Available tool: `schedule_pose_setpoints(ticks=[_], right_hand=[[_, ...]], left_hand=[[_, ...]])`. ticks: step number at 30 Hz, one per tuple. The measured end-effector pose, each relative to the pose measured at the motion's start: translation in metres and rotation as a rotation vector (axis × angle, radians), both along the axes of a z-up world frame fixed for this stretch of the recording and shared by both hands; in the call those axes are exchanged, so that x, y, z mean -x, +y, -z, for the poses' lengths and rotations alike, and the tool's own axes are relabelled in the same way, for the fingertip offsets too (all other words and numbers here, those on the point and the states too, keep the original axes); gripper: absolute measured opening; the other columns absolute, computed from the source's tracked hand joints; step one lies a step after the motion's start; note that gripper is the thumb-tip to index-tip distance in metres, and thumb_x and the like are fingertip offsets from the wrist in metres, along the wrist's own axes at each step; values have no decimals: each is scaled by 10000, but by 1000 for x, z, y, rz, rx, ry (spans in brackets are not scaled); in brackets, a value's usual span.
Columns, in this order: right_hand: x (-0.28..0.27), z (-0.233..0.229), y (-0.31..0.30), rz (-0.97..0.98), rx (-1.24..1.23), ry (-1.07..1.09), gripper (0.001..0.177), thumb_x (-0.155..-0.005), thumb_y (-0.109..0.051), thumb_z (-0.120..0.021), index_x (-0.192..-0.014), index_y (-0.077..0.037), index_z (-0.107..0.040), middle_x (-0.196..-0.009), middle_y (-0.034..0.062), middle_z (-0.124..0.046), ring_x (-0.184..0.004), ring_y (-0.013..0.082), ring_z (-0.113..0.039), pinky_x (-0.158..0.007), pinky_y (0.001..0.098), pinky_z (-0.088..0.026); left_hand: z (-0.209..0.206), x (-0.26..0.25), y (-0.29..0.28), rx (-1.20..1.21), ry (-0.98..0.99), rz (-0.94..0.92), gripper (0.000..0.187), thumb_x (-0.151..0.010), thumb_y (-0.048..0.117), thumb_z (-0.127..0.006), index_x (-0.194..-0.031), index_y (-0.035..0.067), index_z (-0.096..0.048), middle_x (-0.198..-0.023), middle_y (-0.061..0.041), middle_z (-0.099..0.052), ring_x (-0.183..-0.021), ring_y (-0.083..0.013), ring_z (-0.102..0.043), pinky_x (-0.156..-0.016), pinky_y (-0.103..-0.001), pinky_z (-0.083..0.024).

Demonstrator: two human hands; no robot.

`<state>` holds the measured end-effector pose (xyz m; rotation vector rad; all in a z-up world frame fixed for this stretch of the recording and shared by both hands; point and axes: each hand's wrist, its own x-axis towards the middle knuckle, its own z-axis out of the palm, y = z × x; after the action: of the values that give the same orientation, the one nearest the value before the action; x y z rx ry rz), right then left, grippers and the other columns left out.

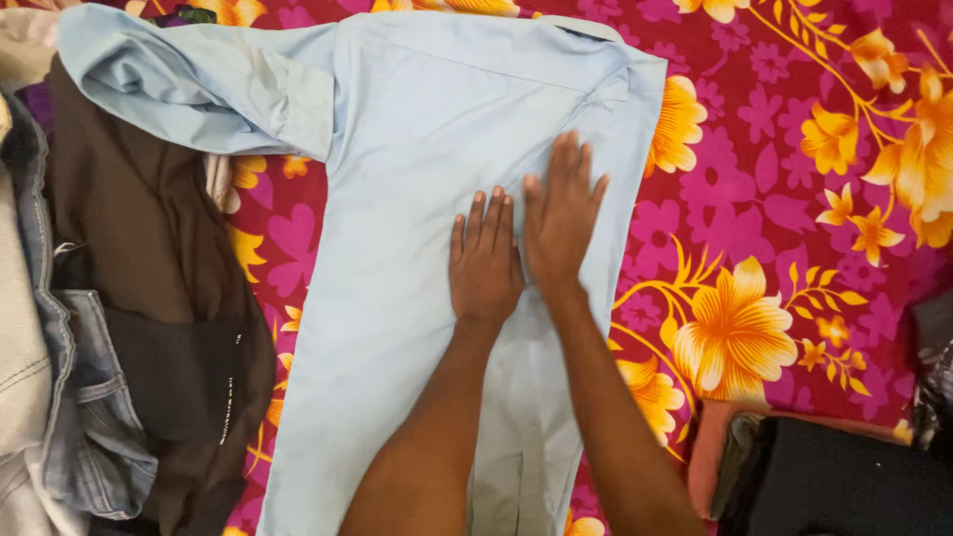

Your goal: The person spreads a blue long-sleeved shirt flat on a bed, smoothes the fabric with their hands, and begins folding the sides and sleeves inward one at a time.

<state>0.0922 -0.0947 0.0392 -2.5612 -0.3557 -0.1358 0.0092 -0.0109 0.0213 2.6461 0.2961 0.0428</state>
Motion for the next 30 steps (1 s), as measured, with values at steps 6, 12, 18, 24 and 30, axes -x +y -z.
schedule_pose_setpoints(ticks=[6, 12, 18, 24, 30], right_hand=[[105, -3, -7, -36, -94, 155, 633, -1091, -414, -378, -1589, -22, -376, -1673, 177, -349, -1584, 360, -262, -1278, 561, -106], [122, -5, -68, 91, 154, 114, 639, -1087, -399, -399, -1608, -33, -341, -1674, 174, -334, -1565, 366, -250, -1251, 564, -140], [127, -1, -73, 156, 214, 54, 595, -1086, -355, -409, -1602, -62, -366, -1668, 131, -361, -1562, 328, -281, -1255, 553, -166], [130, 0, -73, 172, 215, 44, 566, -1093, -332, -417, -1600, -81, -388, -1667, 110, -380, -1562, 308, -298, -1259, 542, -175], [132, -2, -73, 171, 213, 45, 573, -1081, -329, -441, -1596, -81, -398, -1656, 116, -389, -1551, 317, -310, -1251, 541, -184]], left_hand=[[7, -3, -1, -11, -14, -21, 545, -1056, 231, -442, -1590, 146, -365, -1683, 25, -298, -1563, -180, -214, -1280, -453, -184], [-4, 0, -2, -41, -25, -1, 525, -1074, 217, -435, -1585, 124, -363, -1682, -6, -305, -1574, -201, -216, -1282, -464, -188], [-9, 0, -2, -42, -29, -1, 547, -1058, 230, -443, -1583, 101, -362, -1677, -34, -309, -1563, -214, -222, -1266, -477, -191], [-13, 8, -2, -15, -98, 30, 635, -1087, 392, -473, -1597, 53, -305, -1677, -86, -270, -1564, -273, -207, -1268, -508, -168], [-21, 79, 17, -94, -38, 94, 632, -1084, 373, -469, -1626, 92, -307, -1706, -46, -264, -1582, -237, -202, -1267, -547, -135]])
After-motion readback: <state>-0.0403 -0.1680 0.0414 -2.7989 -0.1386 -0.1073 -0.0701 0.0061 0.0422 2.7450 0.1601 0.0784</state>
